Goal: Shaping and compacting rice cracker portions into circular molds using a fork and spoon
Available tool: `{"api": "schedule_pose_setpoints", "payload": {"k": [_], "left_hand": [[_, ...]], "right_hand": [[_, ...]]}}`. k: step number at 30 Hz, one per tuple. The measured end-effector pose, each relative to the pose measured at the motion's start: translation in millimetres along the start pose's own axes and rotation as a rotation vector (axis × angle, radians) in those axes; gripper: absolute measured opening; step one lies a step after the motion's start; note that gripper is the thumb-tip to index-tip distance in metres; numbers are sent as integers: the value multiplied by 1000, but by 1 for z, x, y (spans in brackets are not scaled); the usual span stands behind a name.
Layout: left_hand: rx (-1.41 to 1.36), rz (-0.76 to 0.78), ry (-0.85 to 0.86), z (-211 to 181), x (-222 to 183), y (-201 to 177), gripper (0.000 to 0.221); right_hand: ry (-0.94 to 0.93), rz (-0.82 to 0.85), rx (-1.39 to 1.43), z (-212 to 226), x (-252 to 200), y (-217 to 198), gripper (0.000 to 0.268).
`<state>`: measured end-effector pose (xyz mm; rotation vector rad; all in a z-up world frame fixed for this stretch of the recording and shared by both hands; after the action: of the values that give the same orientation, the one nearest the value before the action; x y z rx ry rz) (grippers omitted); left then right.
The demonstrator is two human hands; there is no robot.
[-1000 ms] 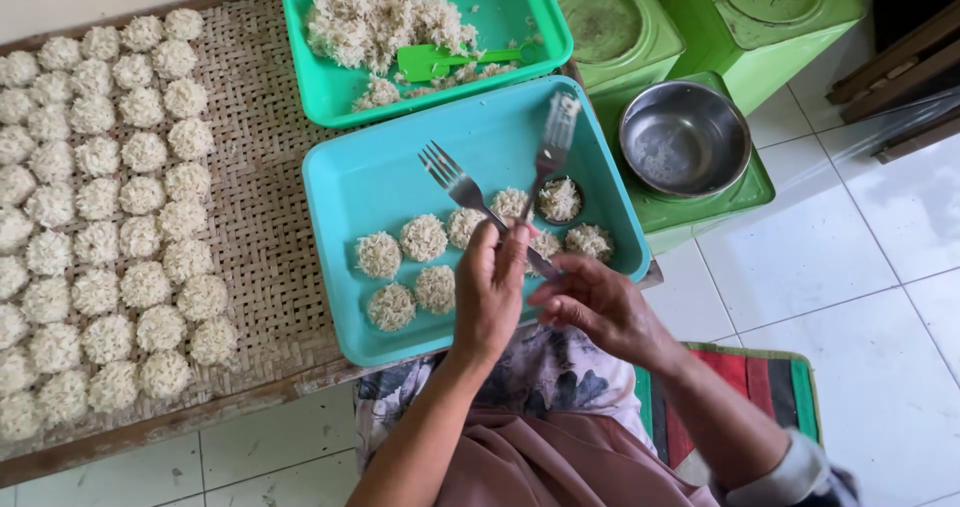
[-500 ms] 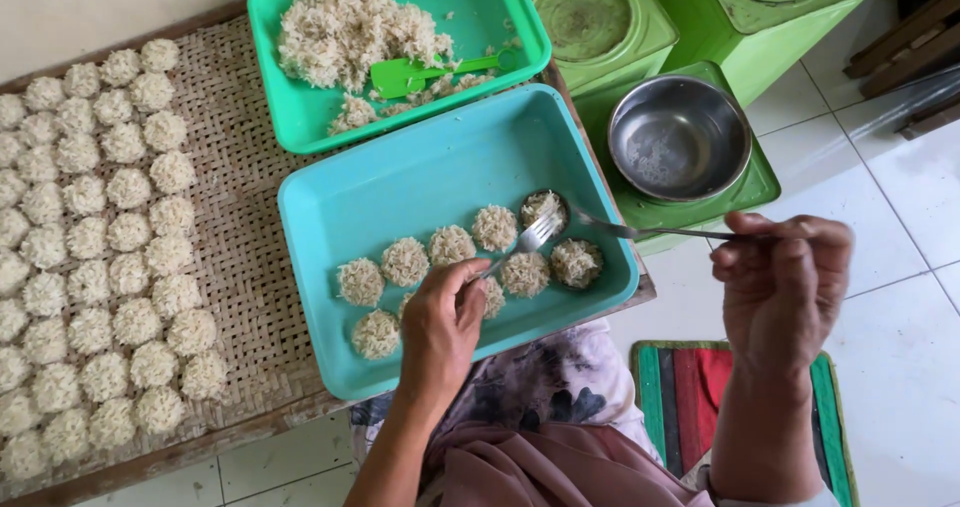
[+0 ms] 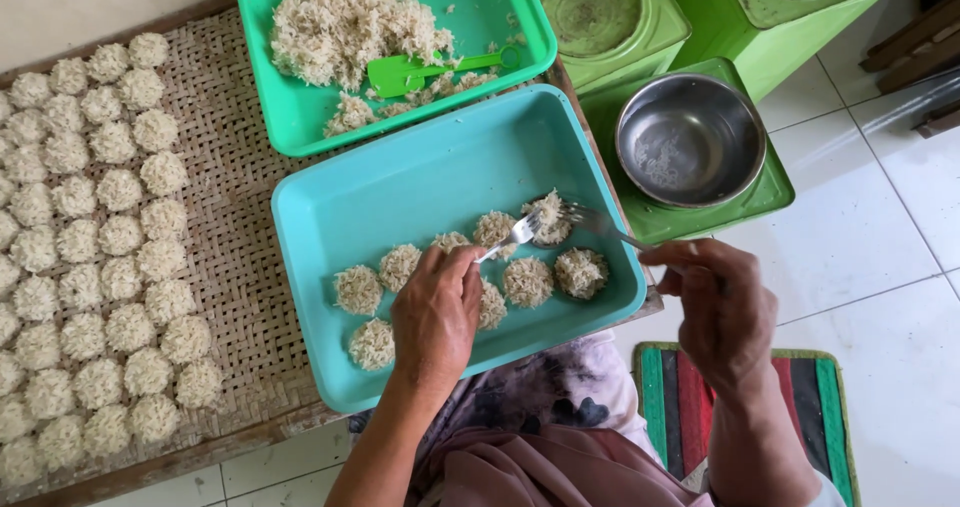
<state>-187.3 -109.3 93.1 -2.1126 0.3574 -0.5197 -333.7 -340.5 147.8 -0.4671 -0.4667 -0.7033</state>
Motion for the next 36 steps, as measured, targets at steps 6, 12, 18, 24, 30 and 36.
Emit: {"api": "schedule_pose_setpoints", "payload": {"k": [6,12,18,24,30,36], "left_hand": [[-33,64,-55,-1,2,3,18],[-79,108,-81,-10,6,-8,18],[-111,112,-94,-6,-1,-8,19],[-87,98,-72,-3,1,0,18],[-93,97,-64,-6,0,1,17],[-151,91,-89,-18,2,-20,17]], "right_hand": [[-84,45,-144,6,8,25,13],[-51,120,-148,-3,13,34,40],[7,134,-270,-3,6,40,12],[73,63,-221,-8,3,24,11],[115,34,-168,-10,-2,30,13],[65,66,-250,-10,3,34,13]]}}
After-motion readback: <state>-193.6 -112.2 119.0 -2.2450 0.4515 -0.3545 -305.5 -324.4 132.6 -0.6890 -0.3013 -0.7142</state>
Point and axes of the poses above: each hand's wrist, its own x-axis towards the middle knuckle, its own y-axis out of the palm, z = x × y, the point moved 9 cm from there along x, towards the middle knuckle, and after that the axes turned 5 degrees about -z, right-handed, at the moved point
